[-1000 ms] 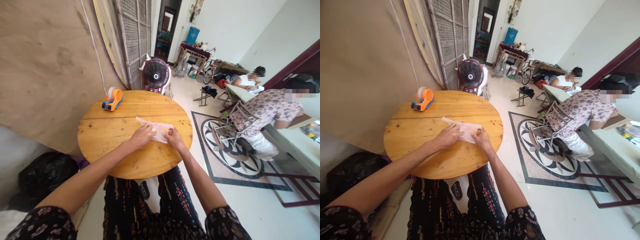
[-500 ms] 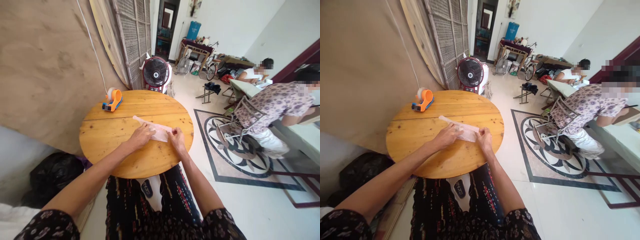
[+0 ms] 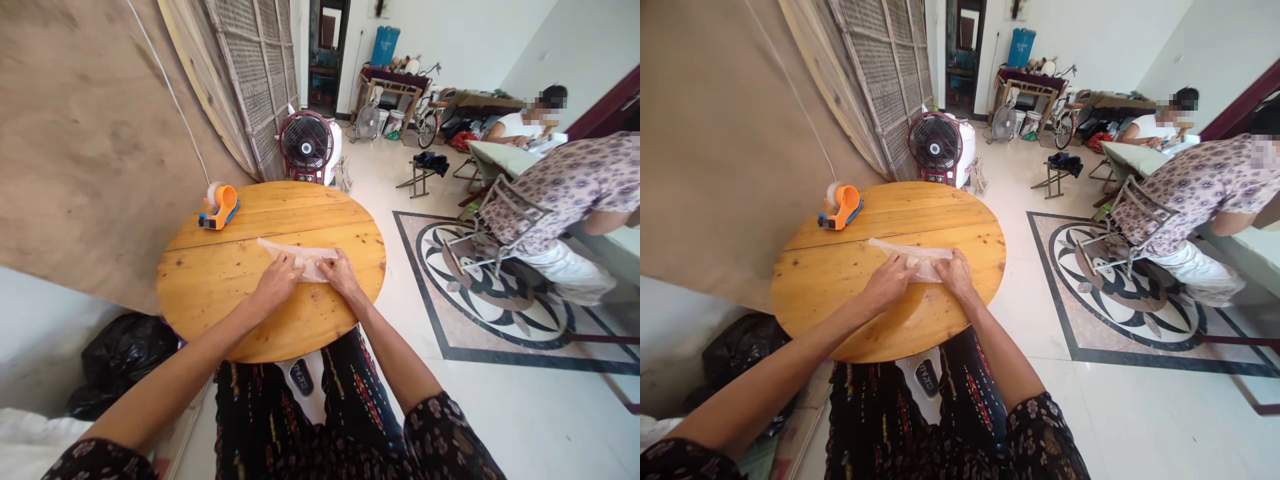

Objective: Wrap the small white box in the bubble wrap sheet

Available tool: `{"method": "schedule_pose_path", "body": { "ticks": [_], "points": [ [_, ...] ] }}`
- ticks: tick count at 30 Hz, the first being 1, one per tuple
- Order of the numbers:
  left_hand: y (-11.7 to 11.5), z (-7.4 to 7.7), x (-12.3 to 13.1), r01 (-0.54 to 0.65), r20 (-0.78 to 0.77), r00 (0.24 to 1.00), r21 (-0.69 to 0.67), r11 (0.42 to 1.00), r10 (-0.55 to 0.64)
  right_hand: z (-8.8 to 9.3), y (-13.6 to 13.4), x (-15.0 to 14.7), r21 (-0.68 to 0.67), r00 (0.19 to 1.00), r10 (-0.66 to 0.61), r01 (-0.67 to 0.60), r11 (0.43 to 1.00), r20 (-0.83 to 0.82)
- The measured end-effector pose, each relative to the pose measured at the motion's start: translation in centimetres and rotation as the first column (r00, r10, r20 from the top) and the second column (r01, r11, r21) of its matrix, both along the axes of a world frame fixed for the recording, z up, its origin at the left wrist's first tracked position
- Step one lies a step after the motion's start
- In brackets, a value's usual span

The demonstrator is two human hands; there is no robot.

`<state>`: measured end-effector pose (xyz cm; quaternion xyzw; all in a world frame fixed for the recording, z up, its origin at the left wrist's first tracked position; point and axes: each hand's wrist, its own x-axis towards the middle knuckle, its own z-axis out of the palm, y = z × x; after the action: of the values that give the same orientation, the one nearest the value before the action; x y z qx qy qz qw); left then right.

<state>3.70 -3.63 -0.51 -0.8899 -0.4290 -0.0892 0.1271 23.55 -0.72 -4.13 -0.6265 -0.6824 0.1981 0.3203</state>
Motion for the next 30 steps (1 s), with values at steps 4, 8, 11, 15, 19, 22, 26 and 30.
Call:
{"method": "schedule_pose_path", "body": {
  "ticks": [4,8,11,15,19,22,26,30],
  "points": [
    [-0.6,0.0,0.8,-0.054,-0.027,0.998,-0.003,0.999,0.054,0.2,1.1,-0.1,-0.054,0.998,-0.021,0.018,0.998,-0.063],
    [-0.3,0.3,0.9,-0.064,-0.076,0.995,-0.018,0.998,0.063,0.7,1.2,0.2,-0.092,0.991,-0.038,0.027,0.995,-0.129],
    [-0.1,0.7,0.8,-0.046,-0.094,0.995,-0.033,0.998,0.043,1.3,1.0,0.6,-0.138,0.99,0.006,-0.026,0.99,-0.144],
    [-0.1,1.3,0.7,-0.028,-0.093,0.995,-0.048,0.998,0.023,1.6,0.5,0.5,-0.136,0.997,-0.038,0.029,0.99,-0.068],
    [0.1,1.6,0.5,0.001,-0.123,0.992,-0.071,0.997,-0.01,1.3,0.4,0.3,-0.1,0.997,-0.074,0.071,0.992,-0.035],
    [0.3,1.7,0.3,0.014,-0.144,0.989,-0.098,0.995,-0.028,1.1,0.4,0.6,-0.119,0.998,-0.007,-0.001,0.993,-0.064],
    [0.5,1.7,0.4,0.006,-0.145,0.989,-0.13,0.991,-0.025,1.4,0.4,0.8,-0.184,0.997,0.069,-0.075,0.98,-0.038],
    [0.5,1.7,0.4,0.021,-0.117,0.993,-0.106,0.994,-0.033,1.7,0.5,0.5,-0.221,0.996,0.074,-0.06,0.973,0.056]
  ]
}}
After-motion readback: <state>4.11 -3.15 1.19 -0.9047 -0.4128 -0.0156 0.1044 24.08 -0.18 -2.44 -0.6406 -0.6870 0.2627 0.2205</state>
